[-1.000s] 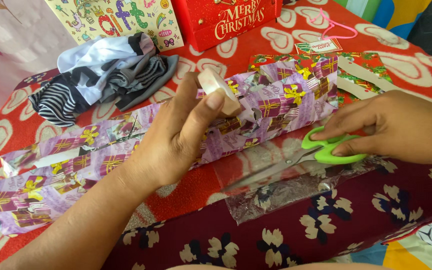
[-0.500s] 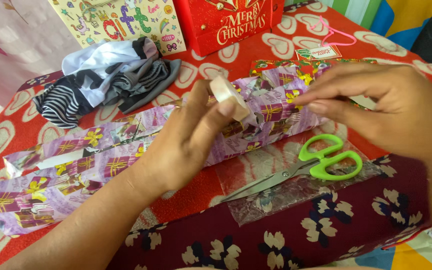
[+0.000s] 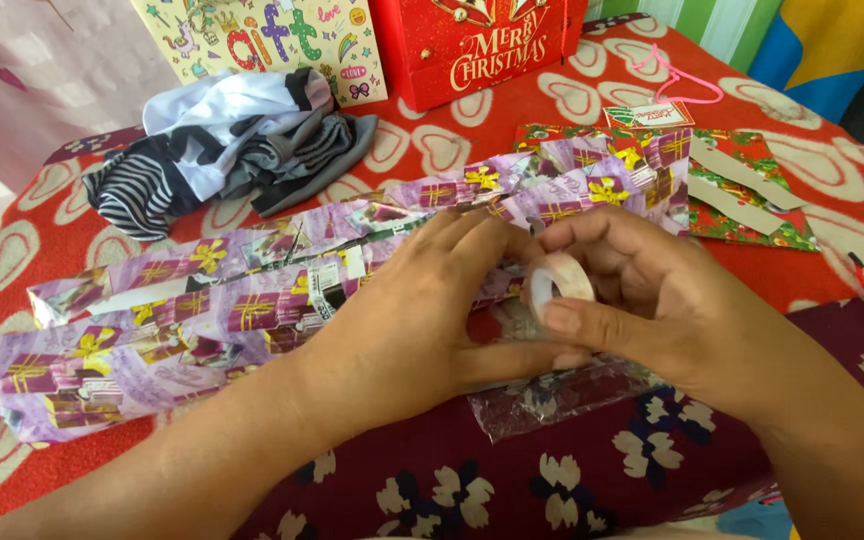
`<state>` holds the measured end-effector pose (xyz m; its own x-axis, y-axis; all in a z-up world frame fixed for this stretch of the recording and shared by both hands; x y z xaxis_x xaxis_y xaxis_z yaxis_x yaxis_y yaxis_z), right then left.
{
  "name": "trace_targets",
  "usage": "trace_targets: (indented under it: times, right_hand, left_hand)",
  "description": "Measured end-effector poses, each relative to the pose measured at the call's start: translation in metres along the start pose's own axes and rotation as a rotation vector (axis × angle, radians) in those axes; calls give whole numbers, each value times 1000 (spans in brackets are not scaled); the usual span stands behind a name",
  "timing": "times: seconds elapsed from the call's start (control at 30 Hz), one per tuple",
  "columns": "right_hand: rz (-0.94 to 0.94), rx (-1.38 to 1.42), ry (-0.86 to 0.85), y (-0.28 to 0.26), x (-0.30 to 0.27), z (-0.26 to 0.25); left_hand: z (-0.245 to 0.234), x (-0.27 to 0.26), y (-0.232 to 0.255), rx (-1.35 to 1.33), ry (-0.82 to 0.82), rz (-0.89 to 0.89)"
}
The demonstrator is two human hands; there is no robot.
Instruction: The person wraps a rectangular box with purple patterned wrapping paper. They fold the paper around the box, apply clear tape to secure the seams, and use green scissors to cut the tape. The process continues with folding and taping the ends of the package.
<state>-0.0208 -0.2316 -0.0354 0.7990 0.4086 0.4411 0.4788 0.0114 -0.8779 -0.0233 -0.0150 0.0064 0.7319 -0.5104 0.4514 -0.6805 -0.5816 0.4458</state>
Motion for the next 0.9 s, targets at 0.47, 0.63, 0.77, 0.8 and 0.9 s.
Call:
trace_targets:
  times: [0.47,0.63,0.77,0.8,0.9]
  right_hand:
    - [-251,-625,-419,-8,1,20]
    - [-262,-785,-216,-25,8,1]
    - [-399,-871,-19,-36,12,-4]
    - [-439,-892,-24,-37,15,-3]
    - [-543,-951,-63,-38,25,-1]
  left_hand:
    - [-64,6,-56,483,-213,-571]
    - [-69,11,-57,470,-269,-616]
    - [-78,17,-64,410,-327,-414]
    - [-81,18,-67,396,-344,-417]
    - [-83,19,-75,376,-397,-484]
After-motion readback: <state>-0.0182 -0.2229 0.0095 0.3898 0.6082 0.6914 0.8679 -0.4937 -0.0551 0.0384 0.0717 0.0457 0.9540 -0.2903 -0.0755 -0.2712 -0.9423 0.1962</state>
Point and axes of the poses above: each hand's wrist, its own x-axis towards the middle knuckle, its own z-axis out of the palm, y = z × x, the point moved 2 cm from there along x, towards the middle knuckle, and after that the axes turned 14 degrees about -z, right-handed, at the moved point
